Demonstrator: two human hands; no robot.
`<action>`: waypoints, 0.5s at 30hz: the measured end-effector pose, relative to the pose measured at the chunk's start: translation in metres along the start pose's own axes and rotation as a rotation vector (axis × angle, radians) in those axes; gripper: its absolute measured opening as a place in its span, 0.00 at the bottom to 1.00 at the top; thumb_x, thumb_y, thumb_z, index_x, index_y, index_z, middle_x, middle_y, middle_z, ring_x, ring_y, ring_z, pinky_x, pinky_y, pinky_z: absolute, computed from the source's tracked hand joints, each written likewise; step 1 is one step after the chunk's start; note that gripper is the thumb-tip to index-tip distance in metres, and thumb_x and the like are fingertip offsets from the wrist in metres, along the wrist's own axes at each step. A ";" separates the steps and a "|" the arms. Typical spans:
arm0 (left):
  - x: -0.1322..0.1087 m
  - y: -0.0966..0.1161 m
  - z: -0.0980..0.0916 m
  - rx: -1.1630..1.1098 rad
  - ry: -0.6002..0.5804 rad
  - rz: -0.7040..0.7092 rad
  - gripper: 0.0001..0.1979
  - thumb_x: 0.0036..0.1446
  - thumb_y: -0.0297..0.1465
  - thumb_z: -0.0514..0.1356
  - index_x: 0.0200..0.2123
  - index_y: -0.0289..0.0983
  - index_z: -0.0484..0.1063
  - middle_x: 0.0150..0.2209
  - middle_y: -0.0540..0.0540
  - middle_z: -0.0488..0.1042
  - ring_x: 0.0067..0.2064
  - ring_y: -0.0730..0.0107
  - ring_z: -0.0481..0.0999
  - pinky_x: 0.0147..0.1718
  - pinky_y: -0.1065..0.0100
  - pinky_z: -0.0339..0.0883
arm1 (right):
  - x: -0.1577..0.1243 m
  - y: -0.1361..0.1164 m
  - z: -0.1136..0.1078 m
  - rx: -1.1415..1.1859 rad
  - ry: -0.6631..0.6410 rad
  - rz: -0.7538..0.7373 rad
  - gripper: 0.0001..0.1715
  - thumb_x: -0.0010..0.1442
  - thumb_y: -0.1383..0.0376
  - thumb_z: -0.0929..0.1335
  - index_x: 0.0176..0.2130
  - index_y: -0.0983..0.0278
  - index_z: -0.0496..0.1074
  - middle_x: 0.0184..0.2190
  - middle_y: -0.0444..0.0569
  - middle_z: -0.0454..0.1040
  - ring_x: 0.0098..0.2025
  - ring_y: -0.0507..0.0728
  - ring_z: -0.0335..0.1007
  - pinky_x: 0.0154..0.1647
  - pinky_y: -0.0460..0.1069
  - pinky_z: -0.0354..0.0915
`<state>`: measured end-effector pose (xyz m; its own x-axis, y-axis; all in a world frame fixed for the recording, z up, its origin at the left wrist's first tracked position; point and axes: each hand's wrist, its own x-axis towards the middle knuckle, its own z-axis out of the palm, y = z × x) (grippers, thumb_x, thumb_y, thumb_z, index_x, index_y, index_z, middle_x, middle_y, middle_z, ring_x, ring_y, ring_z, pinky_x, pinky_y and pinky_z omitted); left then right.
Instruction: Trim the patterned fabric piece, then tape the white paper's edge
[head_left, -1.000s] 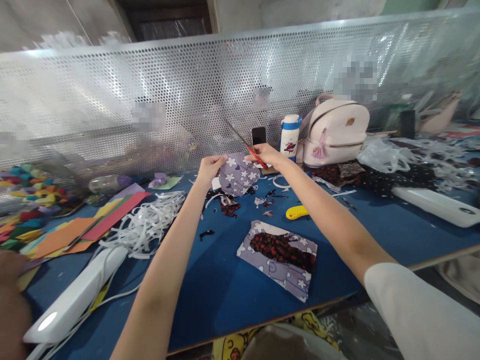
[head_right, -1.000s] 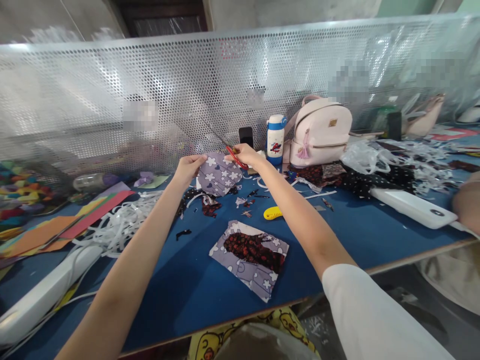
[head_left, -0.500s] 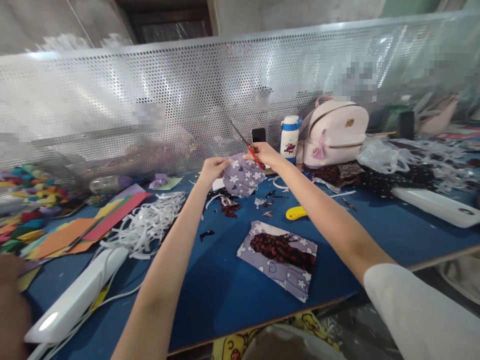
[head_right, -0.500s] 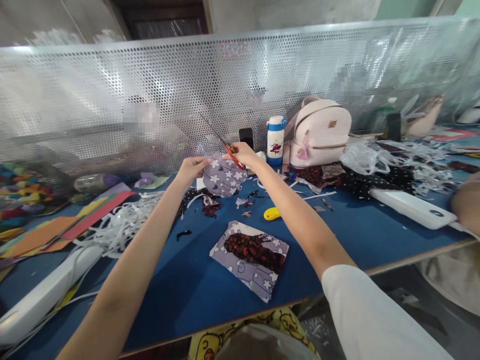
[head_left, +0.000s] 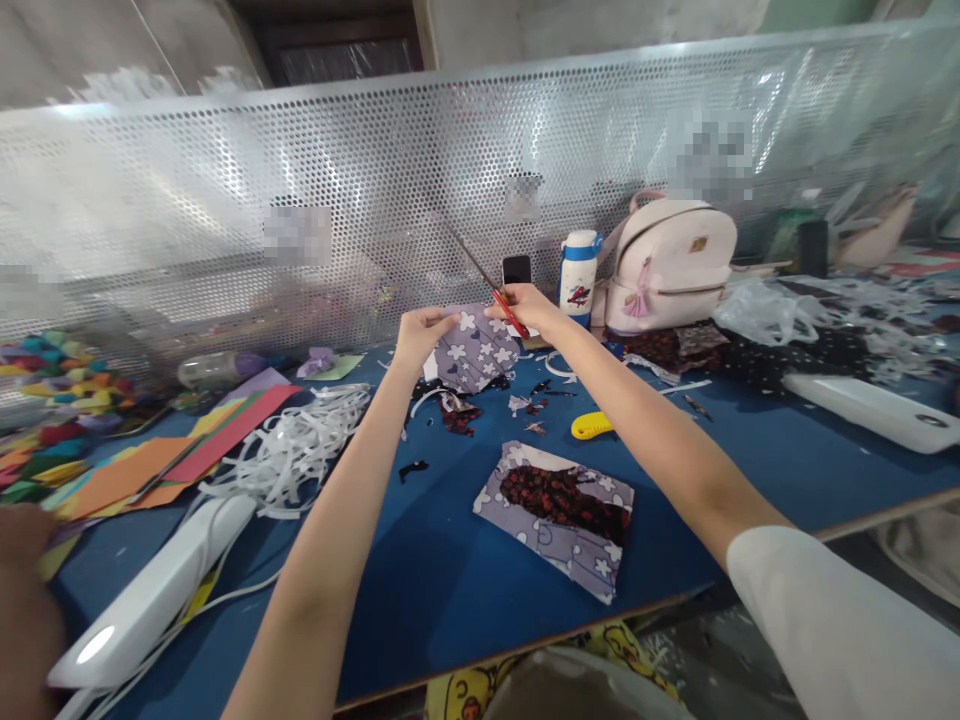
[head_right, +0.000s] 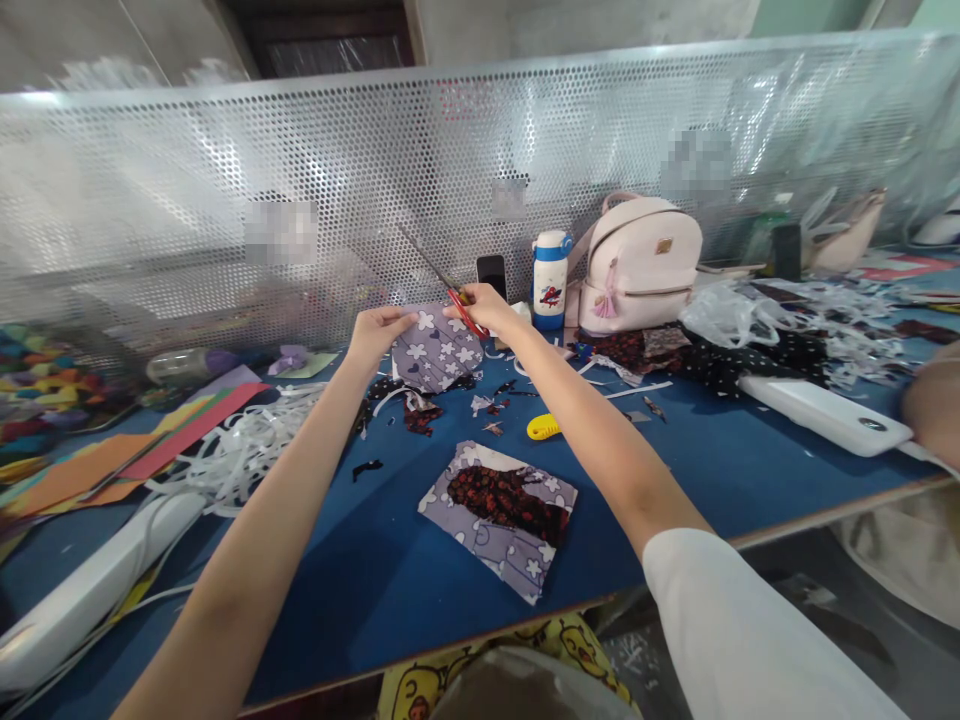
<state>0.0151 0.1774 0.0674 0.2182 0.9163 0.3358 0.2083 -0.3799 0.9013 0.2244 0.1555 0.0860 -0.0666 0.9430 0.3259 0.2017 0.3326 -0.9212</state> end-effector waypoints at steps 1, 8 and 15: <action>0.000 0.000 0.000 0.005 0.005 0.007 0.15 0.66 0.36 0.62 0.50 0.33 0.72 0.48 0.43 0.75 0.46 0.63 0.77 0.44 0.58 0.76 | 0.000 0.000 0.000 0.002 -0.003 0.003 0.23 0.41 0.65 0.82 0.26 0.64 0.66 0.20 0.37 0.66 0.23 0.48 0.63 0.25 0.44 0.61; -0.001 0.001 0.000 0.050 0.033 0.034 0.15 0.66 0.36 0.62 0.51 0.33 0.72 0.49 0.42 0.74 0.47 0.62 0.77 0.45 0.57 0.75 | 0.000 0.003 0.001 0.016 -0.047 0.029 0.23 0.40 0.67 0.82 0.26 0.65 0.67 0.19 0.39 0.69 0.24 0.49 0.66 0.26 0.44 0.63; -0.001 0.001 -0.001 0.041 0.033 0.044 0.15 0.66 0.36 0.62 0.50 0.33 0.72 0.49 0.43 0.75 0.46 0.63 0.77 0.44 0.58 0.76 | 0.003 0.008 0.000 0.021 -0.070 0.027 0.22 0.40 0.68 0.82 0.25 0.65 0.67 0.19 0.39 0.70 0.24 0.49 0.66 0.25 0.43 0.62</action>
<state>0.0140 0.1763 0.0677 0.1968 0.9021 0.3841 0.2380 -0.4240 0.8738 0.2257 0.1612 0.0793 -0.1299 0.9493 0.2863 0.1841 0.3068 -0.9338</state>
